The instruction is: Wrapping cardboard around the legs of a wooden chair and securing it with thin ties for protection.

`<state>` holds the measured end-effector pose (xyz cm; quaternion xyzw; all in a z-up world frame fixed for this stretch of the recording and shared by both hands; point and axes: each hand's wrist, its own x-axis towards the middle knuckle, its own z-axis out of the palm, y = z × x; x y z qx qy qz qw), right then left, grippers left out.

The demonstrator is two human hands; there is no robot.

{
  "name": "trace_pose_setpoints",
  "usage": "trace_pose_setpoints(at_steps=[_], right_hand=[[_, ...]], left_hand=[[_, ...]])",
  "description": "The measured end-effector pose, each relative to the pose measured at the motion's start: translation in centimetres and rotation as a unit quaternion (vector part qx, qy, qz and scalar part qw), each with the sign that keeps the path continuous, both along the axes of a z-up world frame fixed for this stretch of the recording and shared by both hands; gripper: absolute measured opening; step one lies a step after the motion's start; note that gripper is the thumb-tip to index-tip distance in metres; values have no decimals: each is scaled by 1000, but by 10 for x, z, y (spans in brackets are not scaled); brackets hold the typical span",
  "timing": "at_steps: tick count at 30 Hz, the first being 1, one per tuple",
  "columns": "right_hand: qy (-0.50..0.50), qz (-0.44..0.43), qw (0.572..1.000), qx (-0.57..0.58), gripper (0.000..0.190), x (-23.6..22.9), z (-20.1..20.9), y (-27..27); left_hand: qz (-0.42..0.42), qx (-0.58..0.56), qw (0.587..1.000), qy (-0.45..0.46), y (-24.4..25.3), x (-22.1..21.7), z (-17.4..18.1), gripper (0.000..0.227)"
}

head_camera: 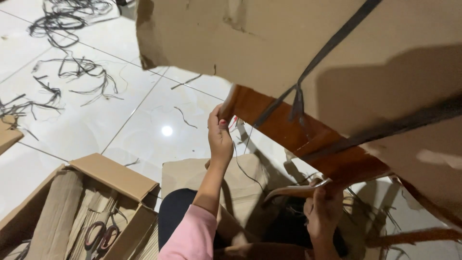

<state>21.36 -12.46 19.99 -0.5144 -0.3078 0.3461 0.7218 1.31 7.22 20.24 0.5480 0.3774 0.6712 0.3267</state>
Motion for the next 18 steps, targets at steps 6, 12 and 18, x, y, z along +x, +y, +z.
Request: trace_pose_setpoints(at_steps=[6,12,18], right_hand=[[-354,-61,933,-28,20,21,-25,-1],[-489,-123,848,-164,35,21,-9,-12],[-534,170,727,-397,42,19,20,-35]], left_hand=[[-1,-5,1000,23,-1,7,-15,44],[16,11,1000,25,-26,23,-19,70],[22,-19,996,83,-47,10,-20,73]])
